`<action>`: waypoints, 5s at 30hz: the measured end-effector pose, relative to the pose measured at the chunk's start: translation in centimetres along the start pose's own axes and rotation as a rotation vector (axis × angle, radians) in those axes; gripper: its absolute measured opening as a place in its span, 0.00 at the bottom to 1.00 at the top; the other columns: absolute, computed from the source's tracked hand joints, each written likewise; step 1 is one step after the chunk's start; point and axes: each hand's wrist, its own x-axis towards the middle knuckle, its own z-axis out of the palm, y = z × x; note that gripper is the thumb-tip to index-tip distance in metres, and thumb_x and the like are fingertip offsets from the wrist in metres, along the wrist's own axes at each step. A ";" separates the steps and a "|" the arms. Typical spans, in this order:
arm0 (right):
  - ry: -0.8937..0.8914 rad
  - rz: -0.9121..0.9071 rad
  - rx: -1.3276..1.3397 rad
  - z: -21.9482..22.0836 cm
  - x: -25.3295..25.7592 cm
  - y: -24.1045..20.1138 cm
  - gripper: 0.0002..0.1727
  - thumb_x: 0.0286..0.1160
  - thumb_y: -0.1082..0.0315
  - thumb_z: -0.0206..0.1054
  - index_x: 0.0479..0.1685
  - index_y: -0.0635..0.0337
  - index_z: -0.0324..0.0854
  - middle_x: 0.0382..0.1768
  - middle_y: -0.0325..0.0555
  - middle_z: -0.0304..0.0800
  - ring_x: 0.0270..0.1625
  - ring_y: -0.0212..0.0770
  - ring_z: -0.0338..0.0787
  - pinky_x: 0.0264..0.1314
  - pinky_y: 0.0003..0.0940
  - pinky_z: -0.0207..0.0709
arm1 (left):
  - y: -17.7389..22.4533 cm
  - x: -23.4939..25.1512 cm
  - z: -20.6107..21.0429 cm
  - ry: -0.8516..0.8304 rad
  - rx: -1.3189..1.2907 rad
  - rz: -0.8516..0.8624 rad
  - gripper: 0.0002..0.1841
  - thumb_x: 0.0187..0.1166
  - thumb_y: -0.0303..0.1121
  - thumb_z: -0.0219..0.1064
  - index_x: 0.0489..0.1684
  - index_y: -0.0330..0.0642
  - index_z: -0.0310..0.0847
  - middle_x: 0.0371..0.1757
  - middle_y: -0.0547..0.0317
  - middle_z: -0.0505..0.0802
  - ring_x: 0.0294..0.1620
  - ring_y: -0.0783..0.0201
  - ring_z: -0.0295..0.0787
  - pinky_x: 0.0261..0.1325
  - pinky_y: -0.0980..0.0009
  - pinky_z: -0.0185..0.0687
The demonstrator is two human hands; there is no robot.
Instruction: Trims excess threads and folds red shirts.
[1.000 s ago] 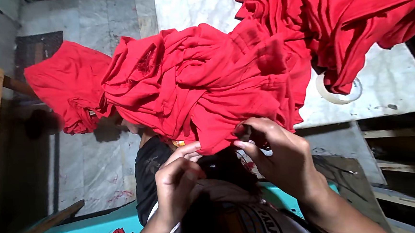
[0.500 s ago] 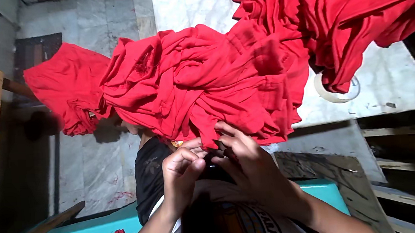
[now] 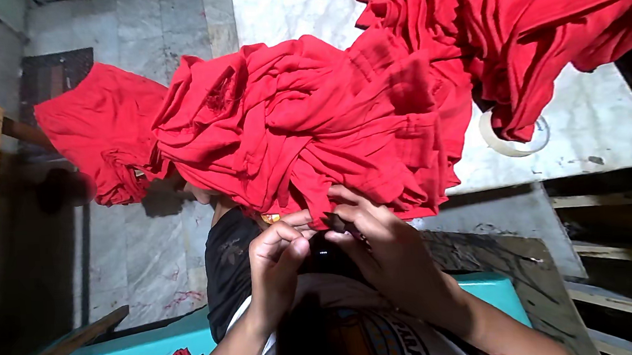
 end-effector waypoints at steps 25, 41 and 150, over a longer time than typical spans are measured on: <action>-0.073 -0.180 -0.080 -3.4 3.3 4.7 0.03 0.65 0.72 0.68 0.28 0.61 0.85 0.65 0.64 0.84 0.27 0.41 0.87 0.21 0.34 0.76 | -0.5 3.1 -1.1 -0.102 1.438 0.415 0.14 0.76 0.38 0.70 0.43 0.35 0.93 0.50 0.49 0.95 0.59 0.56 0.91 0.62 0.67 0.83; 0.100 -0.010 -0.231 -1.2 5.3 4.0 0.05 0.71 0.75 0.67 0.40 0.70 0.81 0.69 0.73 0.78 0.22 0.55 0.86 0.16 0.47 0.73 | 2.5 3.9 0.0 0.135 -0.127 -0.020 0.16 0.81 0.29 0.66 0.65 0.52 0.86 0.50 0.64 0.97 0.50 0.72 0.94 0.57 0.72 0.89; -0.064 -0.186 -0.315 -2.5 2.4 4.9 0.17 0.59 0.63 0.78 0.45 0.63 0.85 0.69 0.79 0.74 0.22 0.54 0.85 0.15 0.42 0.72 | 0.2 3.1 -0.8 -0.065 1.378 0.265 0.15 0.78 0.32 0.64 0.54 0.32 0.90 0.60 0.41 0.93 0.54 0.54 0.93 0.51 0.60 0.85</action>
